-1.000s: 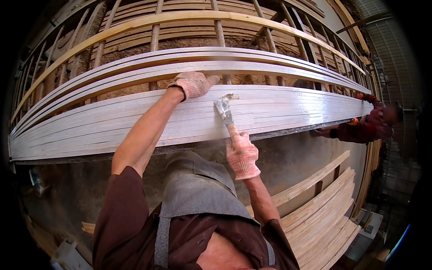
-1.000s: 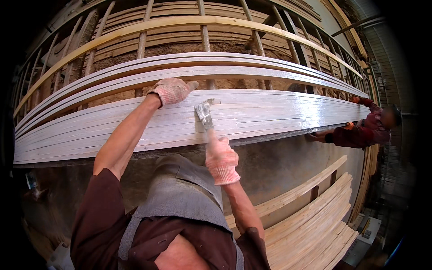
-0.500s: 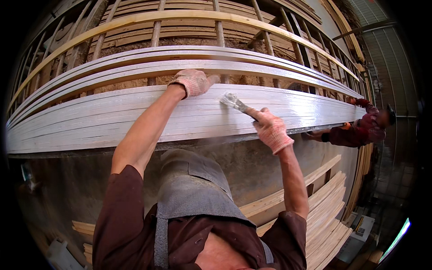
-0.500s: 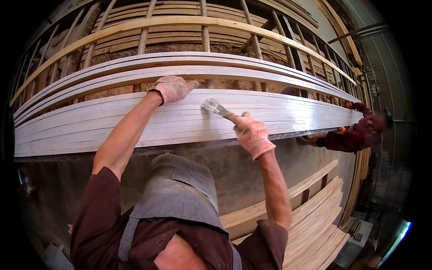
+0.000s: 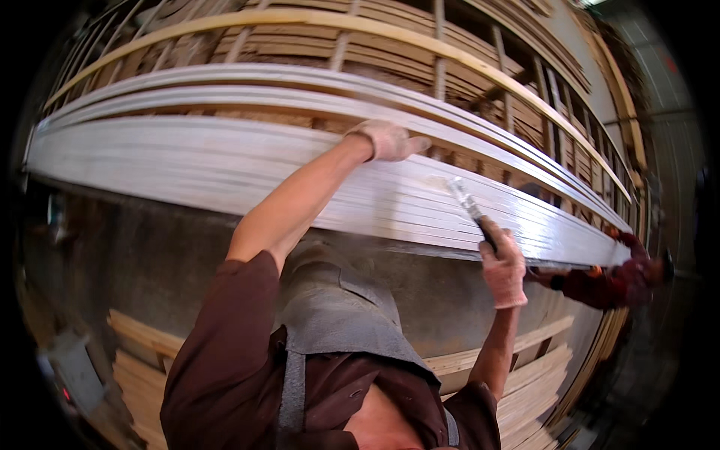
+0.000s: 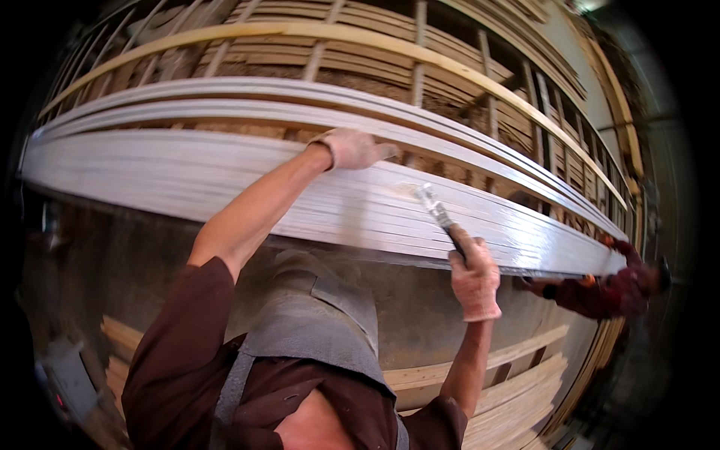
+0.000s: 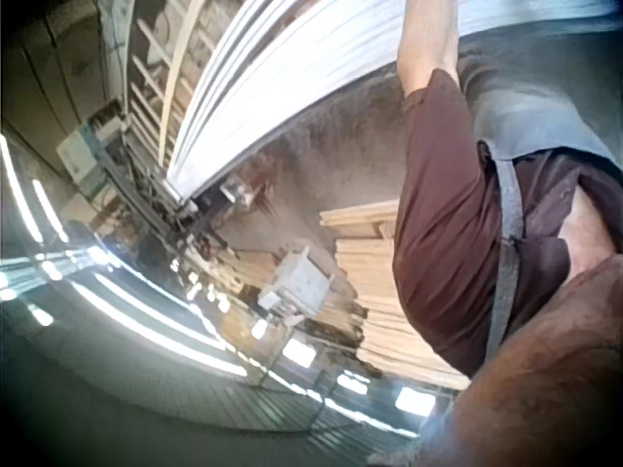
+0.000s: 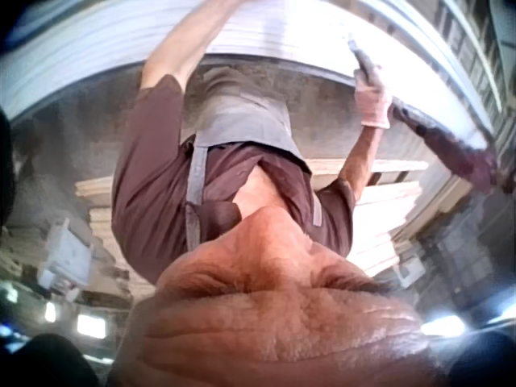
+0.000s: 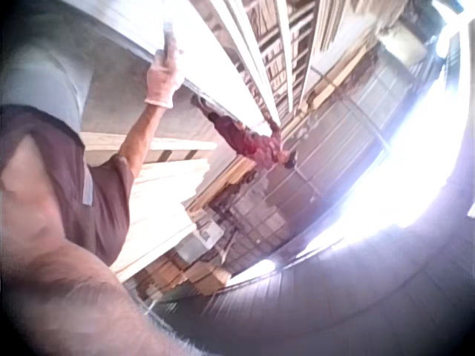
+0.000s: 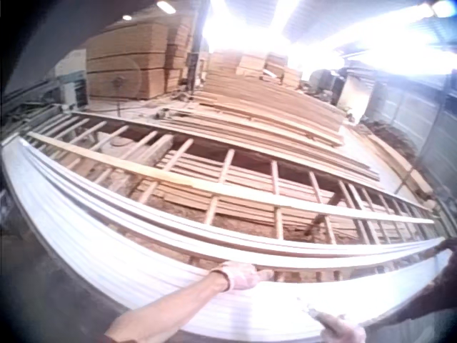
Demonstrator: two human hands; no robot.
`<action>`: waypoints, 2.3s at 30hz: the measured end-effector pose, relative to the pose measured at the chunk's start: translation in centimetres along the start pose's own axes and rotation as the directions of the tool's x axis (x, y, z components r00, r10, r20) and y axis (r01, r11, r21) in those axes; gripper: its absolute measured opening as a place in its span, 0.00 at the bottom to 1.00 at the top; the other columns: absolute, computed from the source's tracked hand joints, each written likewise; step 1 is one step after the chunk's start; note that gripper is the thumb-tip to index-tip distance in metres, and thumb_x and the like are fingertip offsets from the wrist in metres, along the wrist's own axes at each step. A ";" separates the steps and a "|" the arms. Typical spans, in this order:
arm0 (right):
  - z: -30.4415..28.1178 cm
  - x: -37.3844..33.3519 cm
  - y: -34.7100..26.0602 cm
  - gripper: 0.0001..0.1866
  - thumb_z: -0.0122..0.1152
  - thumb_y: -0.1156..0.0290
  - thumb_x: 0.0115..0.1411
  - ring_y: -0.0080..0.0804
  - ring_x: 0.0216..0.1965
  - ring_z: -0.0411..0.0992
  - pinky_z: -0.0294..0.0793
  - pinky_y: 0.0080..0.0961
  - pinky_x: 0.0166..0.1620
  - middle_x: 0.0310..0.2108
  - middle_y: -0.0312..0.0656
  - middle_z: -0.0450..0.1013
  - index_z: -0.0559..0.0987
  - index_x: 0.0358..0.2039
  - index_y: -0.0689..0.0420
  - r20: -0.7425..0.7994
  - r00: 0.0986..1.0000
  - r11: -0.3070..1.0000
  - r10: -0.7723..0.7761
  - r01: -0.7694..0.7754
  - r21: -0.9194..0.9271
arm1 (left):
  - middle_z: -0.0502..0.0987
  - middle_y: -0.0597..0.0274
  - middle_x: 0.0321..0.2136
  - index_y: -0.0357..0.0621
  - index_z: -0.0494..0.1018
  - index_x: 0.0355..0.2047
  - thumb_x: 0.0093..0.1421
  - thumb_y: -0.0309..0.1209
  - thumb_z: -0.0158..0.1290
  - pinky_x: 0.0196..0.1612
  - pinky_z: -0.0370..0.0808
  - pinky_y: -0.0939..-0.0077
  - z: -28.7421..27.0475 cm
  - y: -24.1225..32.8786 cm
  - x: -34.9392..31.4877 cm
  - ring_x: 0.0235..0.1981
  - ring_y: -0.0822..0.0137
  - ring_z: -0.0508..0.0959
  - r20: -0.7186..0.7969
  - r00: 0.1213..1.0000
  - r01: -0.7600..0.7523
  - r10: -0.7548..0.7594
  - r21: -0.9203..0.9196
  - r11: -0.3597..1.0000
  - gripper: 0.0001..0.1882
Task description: The person applies a white substance to the edges of wooden planks using a brush and a putty knife. They then place the planks onto a curved metal frame to form a panel. Later, the person applies the substance to a large flat wooden board and stacks it with others.
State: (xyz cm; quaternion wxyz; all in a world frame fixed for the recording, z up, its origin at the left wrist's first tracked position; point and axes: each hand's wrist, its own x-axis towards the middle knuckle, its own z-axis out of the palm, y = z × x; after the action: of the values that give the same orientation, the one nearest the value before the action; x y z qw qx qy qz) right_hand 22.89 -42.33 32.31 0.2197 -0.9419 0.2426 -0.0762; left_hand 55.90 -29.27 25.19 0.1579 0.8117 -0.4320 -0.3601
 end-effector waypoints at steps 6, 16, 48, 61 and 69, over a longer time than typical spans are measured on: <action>1.3 -1.8 -2.0 0.22 0.63 0.78 0.62 0.43 0.49 0.81 0.77 0.33 0.56 0.52 0.52 0.81 0.80 0.58 0.61 0.127 0.987 0.942 0.103 -0.138 0.306 | 0.85 0.49 0.43 0.43 0.80 0.57 0.78 0.49 0.40 0.41 0.82 0.63 -0.2 -9.1 -11.2 0.35 0.59 0.82 -0.489 0.866 -0.070 0.104 0.087 0.994 0.27; -4.2 1.5 -6.8 0.20 0.58 0.55 0.66 0.50 0.52 0.80 0.77 0.42 0.56 0.47 0.47 0.83 0.83 0.56 0.43 0.005 0.950 0.843 0.313 -0.275 -0.462 | 0.84 0.47 0.50 0.38 0.79 0.57 0.73 0.47 0.55 0.56 0.76 0.68 3.4 -21.0 -34.1 0.55 0.55 0.83 -0.740 0.646 -0.059 -0.186 -0.291 0.955 0.25; 30.8 5.2 -61.7 0.29 0.56 0.55 0.67 0.23 0.19 0.71 0.69 0.20 0.22 0.26 0.45 0.79 0.78 0.56 0.68 0.647 0.702 0.779 -0.297 -0.214 0.589 | 0.85 0.53 0.49 0.43 0.83 0.50 0.69 0.53 0.55 0.54 0.80 0.63 13.8 -50.2 -65.8 0.52 0.52 0.84 -0.500 0.666 0.200 -0.554 -0.595 0.778 0.26; 61.8 -4.2 -107.0 0.28 0.53 0.58 0.74 0.21 0.23 0.72 0.72 0.19 0.27 0.35 0.40 0.79 0.72 0.65 0.67 0.758 0.175 0.639 -0.628 -0.441 0.631 | 0.85 0.58 0.48 0.39 0.81 0.53 0.73 0.50 0.53 0.55 0.77 0.67 5.3 -74.1 -86.3 0.51 0.62 0.83 -0.409 0.289 -0.235 -0.866 -0.907 0.350 0.26; 80.3 -5.0 -126.5 0.31 0.54 0.55 0.72 0.60 0.48 0.80 0.80 0.48 0.50 0.45 0.60 0.81 0.65 0.73 0.48 0.482 0.228 0.533 -0.846 0.346 0.772 | 0.82 0.63 0.45 0.38 0.80 0.51 0.74 0.40 0.55 0.53 0.78 0.71 -6.5 -95.6 -94.1 0.46 0.71 0.80 -0.229 0.155 -0.687 -0.961 -0.724 0.062 0.18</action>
State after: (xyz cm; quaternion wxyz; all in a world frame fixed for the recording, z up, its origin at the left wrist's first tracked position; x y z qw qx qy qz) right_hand 92.22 89.78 17.54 0.4951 -0.7704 -0.3257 0.2351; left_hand 82.16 102.23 17.68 0.7992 0.5046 0.3216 0.0571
